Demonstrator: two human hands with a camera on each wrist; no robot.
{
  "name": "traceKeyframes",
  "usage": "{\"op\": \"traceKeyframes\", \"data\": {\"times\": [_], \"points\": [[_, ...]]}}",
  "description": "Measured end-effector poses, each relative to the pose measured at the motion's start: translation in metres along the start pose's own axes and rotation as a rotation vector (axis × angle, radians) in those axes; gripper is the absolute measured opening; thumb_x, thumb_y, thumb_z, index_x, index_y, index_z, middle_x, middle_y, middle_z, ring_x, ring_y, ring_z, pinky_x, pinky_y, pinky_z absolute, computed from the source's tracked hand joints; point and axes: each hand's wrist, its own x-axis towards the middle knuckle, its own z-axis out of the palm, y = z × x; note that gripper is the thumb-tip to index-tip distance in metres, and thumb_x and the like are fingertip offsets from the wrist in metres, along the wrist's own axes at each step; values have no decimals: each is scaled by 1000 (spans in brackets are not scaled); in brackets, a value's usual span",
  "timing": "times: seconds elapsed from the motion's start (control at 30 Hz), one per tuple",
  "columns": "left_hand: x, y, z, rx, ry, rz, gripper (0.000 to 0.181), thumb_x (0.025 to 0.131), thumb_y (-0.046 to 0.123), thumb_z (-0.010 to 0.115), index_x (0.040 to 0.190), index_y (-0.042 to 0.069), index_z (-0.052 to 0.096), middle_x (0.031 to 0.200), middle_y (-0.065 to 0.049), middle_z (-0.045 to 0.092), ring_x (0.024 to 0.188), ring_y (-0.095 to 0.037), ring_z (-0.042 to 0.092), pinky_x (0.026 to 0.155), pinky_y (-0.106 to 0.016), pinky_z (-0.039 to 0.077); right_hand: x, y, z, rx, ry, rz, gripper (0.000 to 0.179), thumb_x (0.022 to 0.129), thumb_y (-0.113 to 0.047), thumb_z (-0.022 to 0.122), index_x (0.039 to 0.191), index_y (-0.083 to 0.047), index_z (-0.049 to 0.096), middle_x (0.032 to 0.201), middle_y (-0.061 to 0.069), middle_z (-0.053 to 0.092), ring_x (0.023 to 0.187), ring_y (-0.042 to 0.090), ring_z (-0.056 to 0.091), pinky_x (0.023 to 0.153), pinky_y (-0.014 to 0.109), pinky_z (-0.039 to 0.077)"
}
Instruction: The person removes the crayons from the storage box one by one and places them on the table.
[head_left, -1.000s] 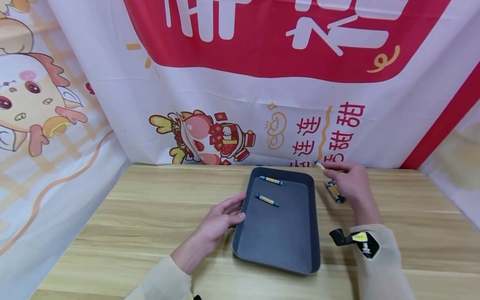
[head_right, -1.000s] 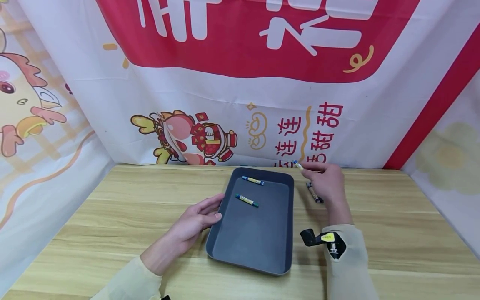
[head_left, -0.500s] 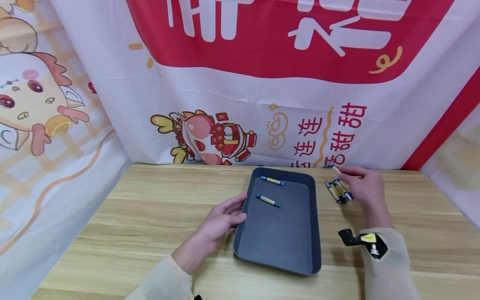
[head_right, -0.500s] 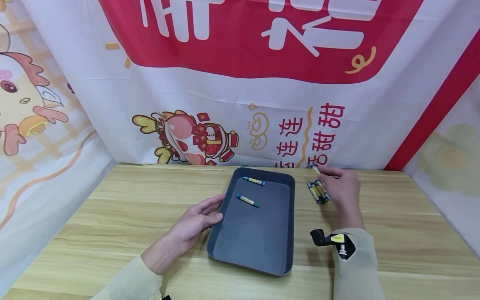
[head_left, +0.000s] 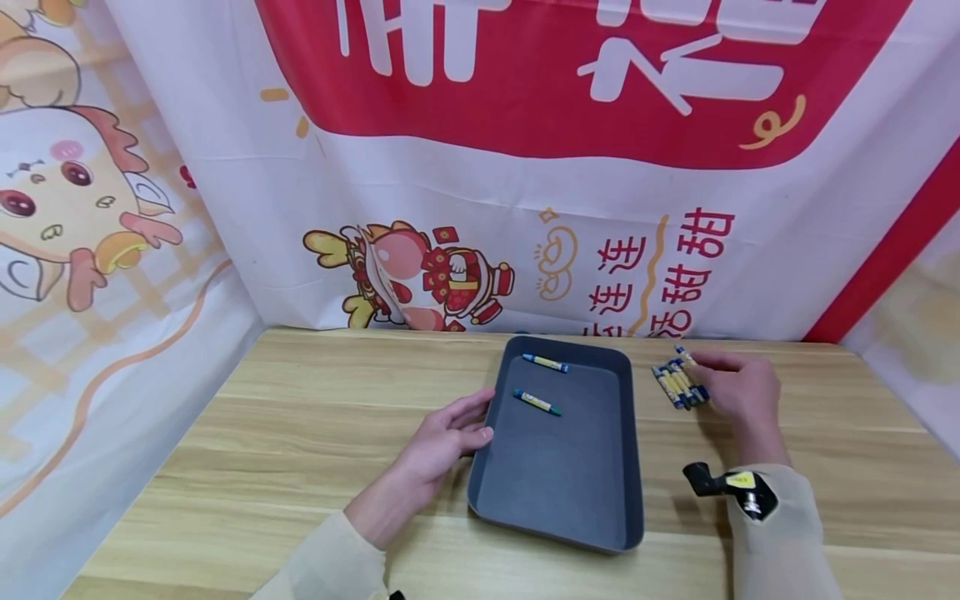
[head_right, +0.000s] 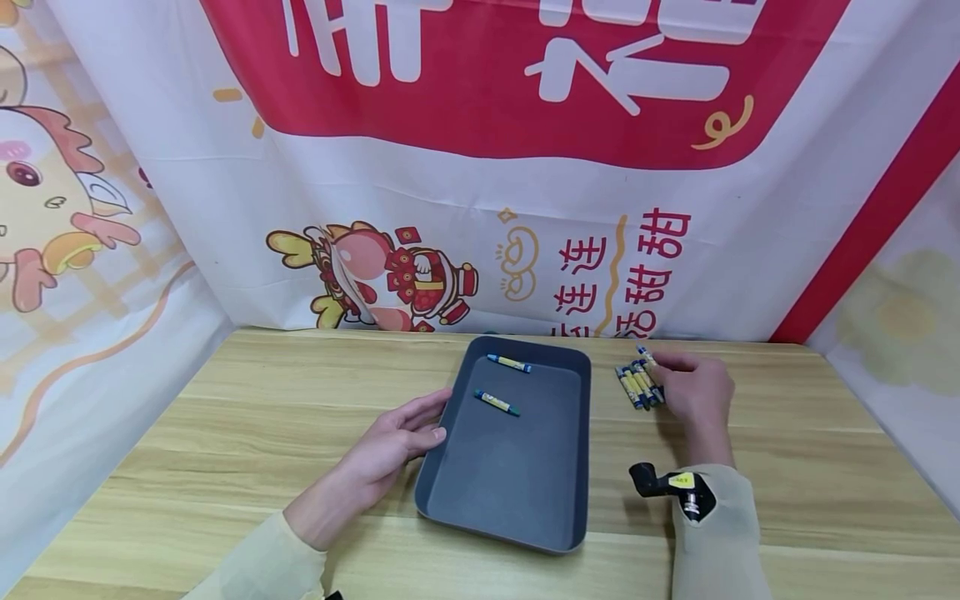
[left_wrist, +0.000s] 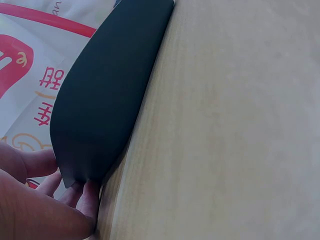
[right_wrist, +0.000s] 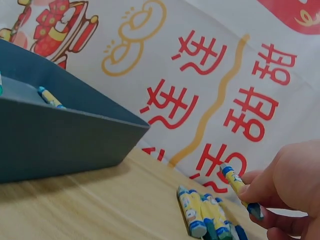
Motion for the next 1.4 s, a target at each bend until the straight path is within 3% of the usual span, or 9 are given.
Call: {"op": "traceKeyframes", "data": {"times": [0.27,0.4,0.6,1.4], "points": [[-2,0,1,1,-1,1,57,104,5,61,159,17,51,163,-15,51,153,-34,47,126,-55,39,5,12,2,-48,62,-40,41,105,-27,64,143,-14,67,150,20,63,144,41,50,111,54,42],[-2,1,1,2,1,0,57,104,5,61,159,17,51,163,-15,52,152,-34,47,126,-54,39,6,16,2,-63,82,-54,40,103,-25,66,141,-12,69,149,20,63,146,43,48,117,56,38],[-1,0,0,1,-2,-3,57,104,5,61,159,17,51,163,-14,52,152,-34,47,126,-54,39,7,18,2,-100,94,-71,38,102,-25,67,138,-12,70,146,20,65,145,44,48,117,57,38],[1,0,-1,0,-3,-13,56,105,6,60,159,19,51,163,-13,52,153,-33,47,127,-55,37,10,20,4,-158,18,-70,40,106,-30,61,140,-10,69,153,25,58,144,47,45,111,58,40]]}}
